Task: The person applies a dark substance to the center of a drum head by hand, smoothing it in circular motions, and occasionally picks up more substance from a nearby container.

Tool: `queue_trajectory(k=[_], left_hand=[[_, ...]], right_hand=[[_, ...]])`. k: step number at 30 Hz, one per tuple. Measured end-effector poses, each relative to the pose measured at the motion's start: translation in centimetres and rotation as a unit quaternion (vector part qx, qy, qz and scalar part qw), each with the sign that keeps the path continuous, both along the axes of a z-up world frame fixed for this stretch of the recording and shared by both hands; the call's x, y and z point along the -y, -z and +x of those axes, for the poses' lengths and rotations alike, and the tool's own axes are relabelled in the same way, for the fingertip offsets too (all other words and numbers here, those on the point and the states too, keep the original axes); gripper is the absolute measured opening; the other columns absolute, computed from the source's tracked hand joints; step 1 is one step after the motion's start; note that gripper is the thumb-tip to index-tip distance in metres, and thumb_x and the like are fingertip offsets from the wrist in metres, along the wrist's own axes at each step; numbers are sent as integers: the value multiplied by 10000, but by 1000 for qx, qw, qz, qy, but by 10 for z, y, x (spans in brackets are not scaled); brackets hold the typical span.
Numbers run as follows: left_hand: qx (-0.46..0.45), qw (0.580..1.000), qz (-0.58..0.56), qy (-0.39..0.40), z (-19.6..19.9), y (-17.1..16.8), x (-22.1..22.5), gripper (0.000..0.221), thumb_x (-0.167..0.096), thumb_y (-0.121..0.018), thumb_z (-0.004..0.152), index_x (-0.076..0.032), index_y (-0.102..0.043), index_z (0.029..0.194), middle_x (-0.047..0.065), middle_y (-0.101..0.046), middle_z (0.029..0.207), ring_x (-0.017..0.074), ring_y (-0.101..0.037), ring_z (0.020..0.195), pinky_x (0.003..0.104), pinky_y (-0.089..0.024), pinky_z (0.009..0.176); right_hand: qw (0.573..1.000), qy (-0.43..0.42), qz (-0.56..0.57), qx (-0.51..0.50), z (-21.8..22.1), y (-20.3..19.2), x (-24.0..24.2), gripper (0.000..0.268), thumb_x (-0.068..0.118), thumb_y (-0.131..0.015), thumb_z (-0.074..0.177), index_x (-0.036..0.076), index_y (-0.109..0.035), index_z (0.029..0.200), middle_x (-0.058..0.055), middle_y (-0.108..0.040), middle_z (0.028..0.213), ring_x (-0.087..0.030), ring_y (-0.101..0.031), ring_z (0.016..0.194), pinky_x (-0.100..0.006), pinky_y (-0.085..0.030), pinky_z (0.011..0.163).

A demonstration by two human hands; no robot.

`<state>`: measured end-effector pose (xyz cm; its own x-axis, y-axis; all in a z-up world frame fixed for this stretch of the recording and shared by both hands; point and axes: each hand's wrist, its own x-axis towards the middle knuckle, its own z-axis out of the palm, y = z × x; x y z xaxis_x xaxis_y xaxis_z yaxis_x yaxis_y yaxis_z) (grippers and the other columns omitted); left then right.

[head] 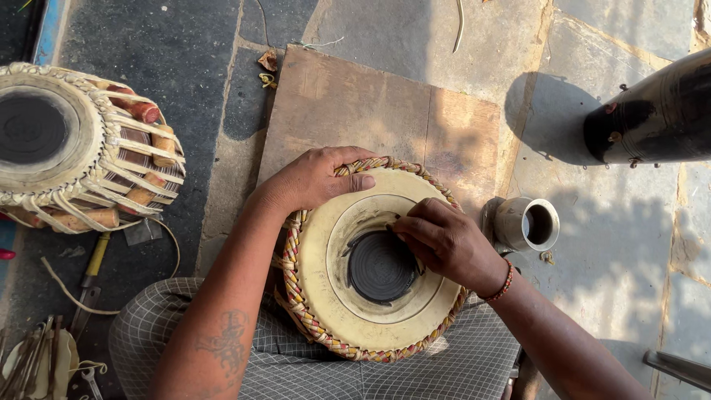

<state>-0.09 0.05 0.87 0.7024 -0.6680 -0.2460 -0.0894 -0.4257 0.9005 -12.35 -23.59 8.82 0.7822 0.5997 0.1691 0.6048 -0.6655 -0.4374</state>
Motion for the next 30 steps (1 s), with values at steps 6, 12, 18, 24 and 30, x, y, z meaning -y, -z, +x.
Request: queue_trajectory(k=[6,12,18,24,30], left_hand=[[0,1000,4,5,3,0,0,746,-678,-637,801,-219,-630,1389,109,-687,1334,284,-663,1232,451,-527,1025],[4,1000,1,-3,0,-3,-1,706,-656,-639,818,-226,-638,1378,106,-715,1304,269,-693,1210,429,-536,1022],[42,999,-16,3,-2,-1,0,727,-673,-625,836,-187,-641,1376,121,-708,1312,281,-678,1218,446,-526,1023],[34,999,-12,-2,1,10,1,797,-715,-633,788,-187,-631,1386,134,-702,1314,300,-678,1216,484,-544,1005],[17,1000,-10,-2,1,9,-1,807,-719,-635,759,-203,-641,1379,119,-720,1286,288,-694,1191,474,-555,987]], right_hand=[[994,113,-3,-5,-50,7,5,240,85,-782,860,92,-703,1087,-74,-641,956,-245,-682,827,-369,-574,700],[967,201,75,-137,-96,2,-5,190,112,-797,837,111,-751,1021,-43,-694,919,-184,-736,740,-321,-608,616],[980,174,77,-59,-36,0,-2,154,120,-787,875,110,-758,1026,-52,-690,928,-186,-708,771,-331,-579,666],[998,40,28,-39,5,1,-11,183,119,-758,898,113,-731,1078,-66,-657,999,-229,-701,848,-357,-592,733],[999,26,-15,-32,-3,-1,1,231,117,-765,875,103,-722,1102,-64,-641,979,-242,-685,845,-378,-582,736]])
